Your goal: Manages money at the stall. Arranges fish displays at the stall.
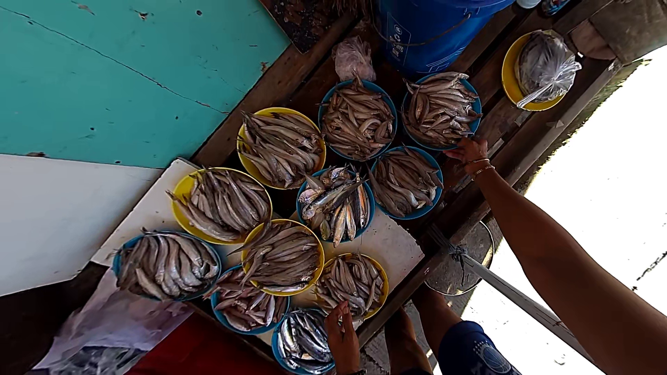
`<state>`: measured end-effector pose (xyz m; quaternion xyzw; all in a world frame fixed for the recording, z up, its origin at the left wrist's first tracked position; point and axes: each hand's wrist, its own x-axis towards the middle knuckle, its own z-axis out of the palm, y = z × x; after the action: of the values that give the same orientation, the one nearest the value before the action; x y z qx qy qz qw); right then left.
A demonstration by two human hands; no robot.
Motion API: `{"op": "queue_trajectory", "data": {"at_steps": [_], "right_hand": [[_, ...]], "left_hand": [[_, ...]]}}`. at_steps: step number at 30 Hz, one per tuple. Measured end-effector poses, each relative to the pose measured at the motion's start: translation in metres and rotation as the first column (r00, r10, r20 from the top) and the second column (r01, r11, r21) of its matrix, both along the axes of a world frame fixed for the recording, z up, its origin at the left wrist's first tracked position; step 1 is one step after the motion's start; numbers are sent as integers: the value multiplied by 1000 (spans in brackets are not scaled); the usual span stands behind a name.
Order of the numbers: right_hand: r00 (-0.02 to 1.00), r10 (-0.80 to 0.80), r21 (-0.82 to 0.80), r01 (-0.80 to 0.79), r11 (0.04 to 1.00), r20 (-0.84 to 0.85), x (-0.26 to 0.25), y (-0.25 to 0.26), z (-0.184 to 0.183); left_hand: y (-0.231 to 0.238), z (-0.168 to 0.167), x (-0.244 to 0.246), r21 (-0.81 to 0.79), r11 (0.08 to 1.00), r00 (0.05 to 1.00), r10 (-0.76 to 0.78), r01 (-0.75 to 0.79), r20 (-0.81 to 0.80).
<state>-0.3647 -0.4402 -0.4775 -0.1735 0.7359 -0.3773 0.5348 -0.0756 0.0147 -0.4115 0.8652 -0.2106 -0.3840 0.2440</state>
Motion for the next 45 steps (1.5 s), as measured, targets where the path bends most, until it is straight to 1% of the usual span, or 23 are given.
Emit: {"op": "queue_trajectory", "data": {"at_steps": [4, 8, 11, 16, 19, 25, 29, 31, 34, 36, 37, 40, 43, 45], "right_hand": [[997, 27, -38, -29, 999, -77, 1, -3, 28], [989, 10, -56, -19, 998, -145, 13, 6, 49], [990, -57, -54, 50, 997, -132, 20, 16, 52], [978, -208, 10, 208, 978, -15, 28, 35, 70], [959, -282, 6, 282, 959, 36, 31, 52, 75], [937, -347, -20, 346, 938, -38, 36, 71, 91], [931, -363, -51, 361, 931, -34, 34, 91, 93], [940, -340, -104, 337, 936, -12, 28, 108, 87], [945, -318, -162, 327, 931, 78, 19, 140, 73], [941, -309, -186, 331, 925, 135, 18, 165, 72], [947, -283, -184, 309, 933, 153, 19, 180, 74], [956, -240, -169, 268, 949, 168, 17, 229, 70], [965, -206, -116, 227, 967, 165, 20, 282, 71], [966, -198, -73, 213, 974, 168, 26, 316, 74]], "left_hand": [[6, -2, -2, -1, 1000, 1000, 1, -1, 26], [5, -1, -8, -5, 1000, 1000, 19, -19, -4], [2, 1, -10, -26, 998, 998, 54, -54, -12], [5, 5, -5, -25, 998, 998, 56, -56, -28], [11, 7, -3, -12, 998, 998, 57, -57, -37], [14, 12, 6, 8, 1000, 999, 19, -19, -30], [12, 13, 13, 2, 1000, 1000, -18, 18, -19], [9, 11, 15, 1, 999, 999, -38, 38, -29], [4, 8, 21, -7, 996, 996, -88, 87, -27], [-2, 8, 24, -28, 993, 992, -118, 117, -37], [-6, 9, 25, -47, 992, 991, -123, 120, -53], [-31, 11, 28, -108, 989, 981, -120, 104, -155], [-68, 7, 23, -190, 976, 957, -149, 103, -248], [-94, 1, 15, -196, 977, 910, -160, 89, -384]]}}
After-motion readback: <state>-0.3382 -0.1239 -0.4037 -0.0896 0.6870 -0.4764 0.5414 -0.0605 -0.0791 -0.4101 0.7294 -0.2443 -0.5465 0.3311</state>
